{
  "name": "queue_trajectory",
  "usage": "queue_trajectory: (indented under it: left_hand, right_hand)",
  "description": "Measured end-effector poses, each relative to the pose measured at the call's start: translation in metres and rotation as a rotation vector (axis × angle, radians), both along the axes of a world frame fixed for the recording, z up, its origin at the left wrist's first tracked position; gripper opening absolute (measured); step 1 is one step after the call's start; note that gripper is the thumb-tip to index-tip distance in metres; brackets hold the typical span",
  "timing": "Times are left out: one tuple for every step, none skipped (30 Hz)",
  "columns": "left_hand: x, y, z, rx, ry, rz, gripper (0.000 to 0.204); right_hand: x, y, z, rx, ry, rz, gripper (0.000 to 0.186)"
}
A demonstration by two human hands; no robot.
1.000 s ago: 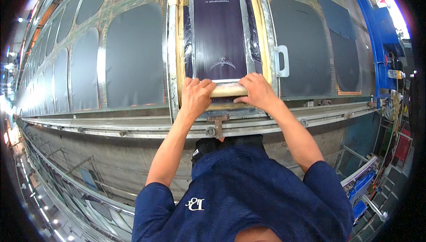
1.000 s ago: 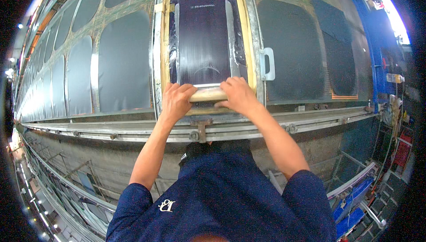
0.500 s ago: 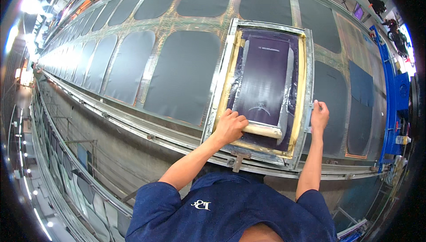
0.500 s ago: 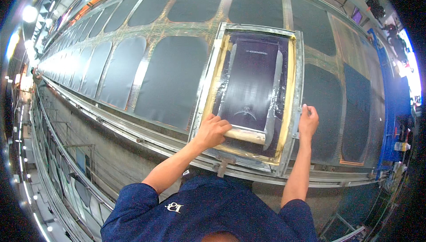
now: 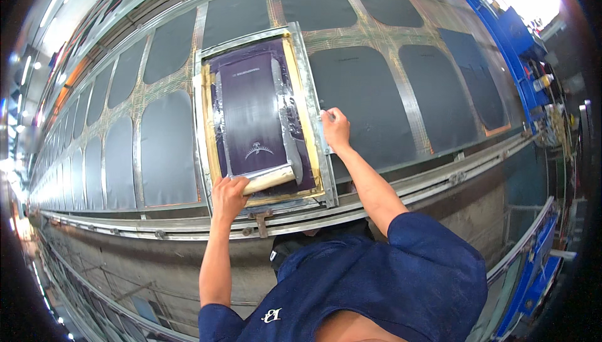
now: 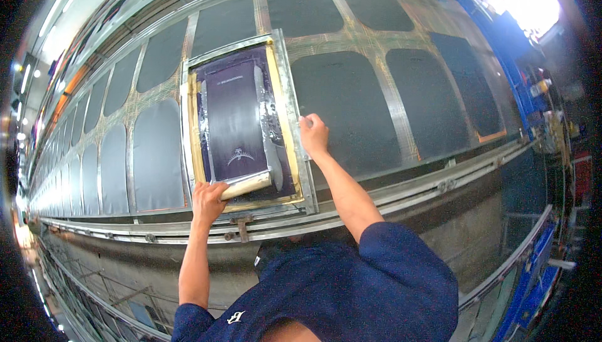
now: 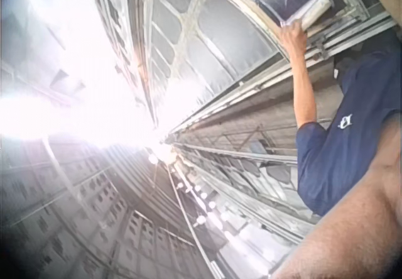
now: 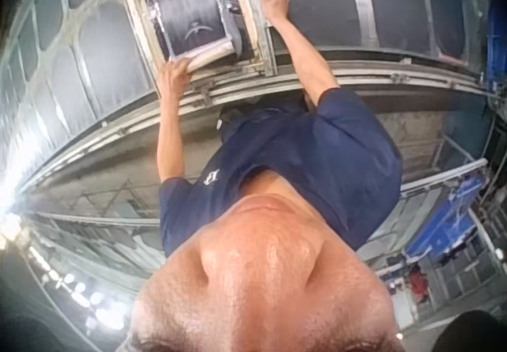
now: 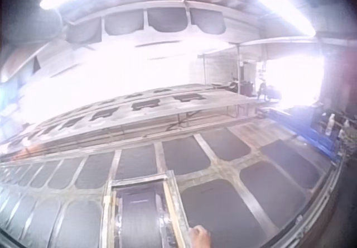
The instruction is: The person uses a squeegee to spread purple ink across a screen printing frame mounted on a large curved surface. They repeatedly pull the squeegee downward, then lift and reposition it to continue spreading the ink evenly across the mesh.
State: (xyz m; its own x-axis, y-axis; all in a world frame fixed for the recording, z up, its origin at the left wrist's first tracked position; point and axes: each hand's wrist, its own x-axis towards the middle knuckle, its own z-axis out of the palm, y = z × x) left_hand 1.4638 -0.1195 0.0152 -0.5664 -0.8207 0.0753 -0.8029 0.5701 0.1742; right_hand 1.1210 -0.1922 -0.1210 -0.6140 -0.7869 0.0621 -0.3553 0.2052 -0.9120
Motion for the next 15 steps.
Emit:
queue_trajectory:
  left_hand:
    - [0.000,0.012,-0.001,-0.017,-0.005,-0.005,0.045]
    - [-0.002,0.025,-0.003,-0.035,-0.010,-0.009,0.046]
    - [-0.002,0.037,-0.006,-0.045,-0.003,-0.032,0.049]
    - [0.004,0.043,-0.007,-0.061,0.048,-0.079,0.043]
    - [0.011,0.048,-0.013,-0.080,0.056,-0.103,0.042]
    - [0.014,0.052,-0.017,-0.100,0.064,-0.117,0.040]
    - [0.016,0.053,-0.019,-0.092,0.066,-0.108,0.038]
    - [0.017,0.050,-0.022,-0.084,0.069,-0.100,0.036]
    - [0.021,0.043,-0.023,-0.093,0.075,-0.118,0.034]
    - [0.025,0.033,-0.026,-0.097,0.074,-0.138,0.039]
    - [0.027,0.021,-0.029,-0.101,0.073,-0.159,0.043]
    - [0.024,0.008,-0.032,-0.103,0.060,-0.169,0.048]
    - [0.023,-0.012,-0.033,-0.088,0.099,-0.171,0.044]
    - [0.021,-0.035,-0.032,-0.113,0.034,-0.163,0.042]
    - [0.018,-0.063,-0.034,-0.122,0.058,-0.170,0.042]
  right_hand:
    - [0.002,0.000,0.001,0.015,-0.017,0.016,0.029]
    - [0.000,0.000,0.002,0.025,-0.005,0.013,0.029]
    - [-0.003,0.000,0.004,0.034,0.007,0.011,0.029]
    - [0.005,0.000,0.006,0.041,0.022,0.005,0.028]
    - [0.010,0.002,0.007,0.056,0.004,-0.001,0.030]
    - [0.013,0.001,0.008,0.064,0.013,0.001,0.031]
    - [0.015,0.000,0.009,0.073,0.023,0.003,0.031]
    - [0.015,-0.001,0.009,0.083,0.034,0.003,0.032]
    - [0.017,-0.002,0.008,0.092,0.056,0.006,0.032]
    - [0.018,-0.005,0.004,0.106,0.075,-0.005,0.032]
    - [0.017,-0.006,0.001,0.119,0.096,-0.017,0.032]
    - [0.013,-0.006,-0.005,0.134,0.106,-0.017,0.032]
    - [0.012,-0.003,-0.007,0.160,0.125,0.010,0.032]
    - [0.009,-0.003,0.000,0.180,0.145,0.037,0.032]
    - [0.004,-0.003,0.009,0.345,0.155,0.078,0.030]
